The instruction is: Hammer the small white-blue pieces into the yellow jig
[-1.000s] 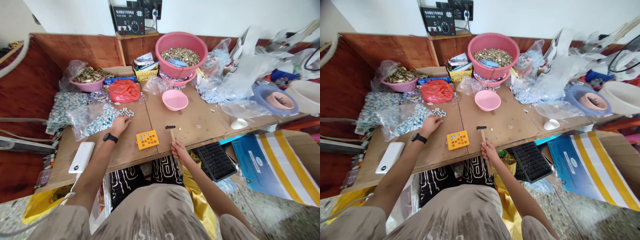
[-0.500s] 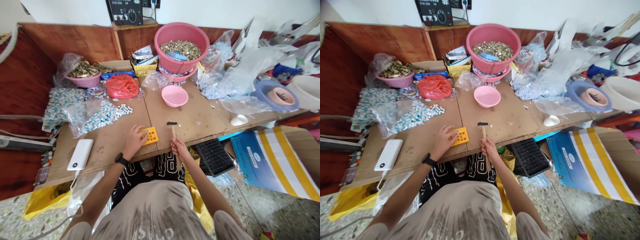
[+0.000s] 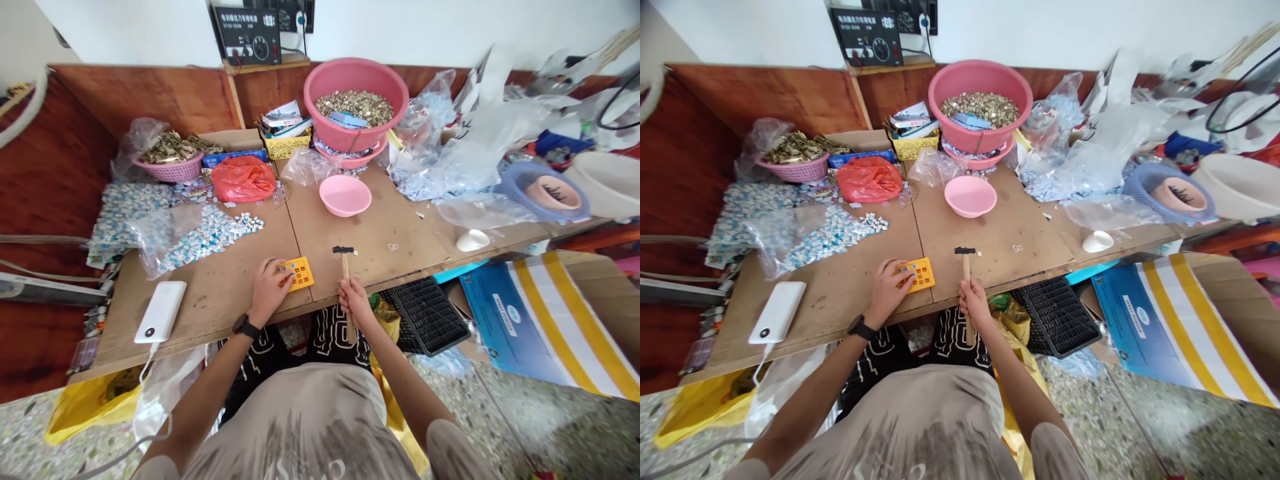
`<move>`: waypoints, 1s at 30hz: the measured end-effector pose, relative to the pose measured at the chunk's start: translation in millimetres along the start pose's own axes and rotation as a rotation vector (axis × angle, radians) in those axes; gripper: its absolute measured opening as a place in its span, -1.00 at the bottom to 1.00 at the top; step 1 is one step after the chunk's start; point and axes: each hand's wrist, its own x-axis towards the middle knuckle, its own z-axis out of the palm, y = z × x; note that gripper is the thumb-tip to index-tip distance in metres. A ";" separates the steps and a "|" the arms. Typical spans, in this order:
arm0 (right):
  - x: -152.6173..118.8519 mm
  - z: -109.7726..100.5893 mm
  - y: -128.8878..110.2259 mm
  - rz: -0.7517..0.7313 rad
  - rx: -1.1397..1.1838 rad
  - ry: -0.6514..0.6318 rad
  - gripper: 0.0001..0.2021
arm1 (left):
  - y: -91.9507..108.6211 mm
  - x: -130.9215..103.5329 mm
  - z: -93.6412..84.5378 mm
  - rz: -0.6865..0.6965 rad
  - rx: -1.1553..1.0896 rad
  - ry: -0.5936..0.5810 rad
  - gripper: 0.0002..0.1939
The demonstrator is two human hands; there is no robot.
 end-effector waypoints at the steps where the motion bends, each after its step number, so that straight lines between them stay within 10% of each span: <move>1: -1.9 0.6 2.6 -0.013 -0.028 0.007 -0.38 | 0.8 0.9 -0.9 0.011 0.010 -0.006 -0.79; 13: -34.6 7.2 -6.8 -0.492 -0.976 -0.011 -0.62 | 3.3 -5.4 8.2 -0.154 0.031 0.074 -0.73; 22: -37.6 39.1 -0.2 -0.473 -1.418 -0.093 -0.71 | -20.9 -26.2 -16.4 -0.320 -0.046 0.319 -0.61; 30: -26.0 27.1 19.9 -0.457 -1.282 -0.057 -0.68 | -78.5 48.8 -32.0 -0.514 0.078 0.116 -0.64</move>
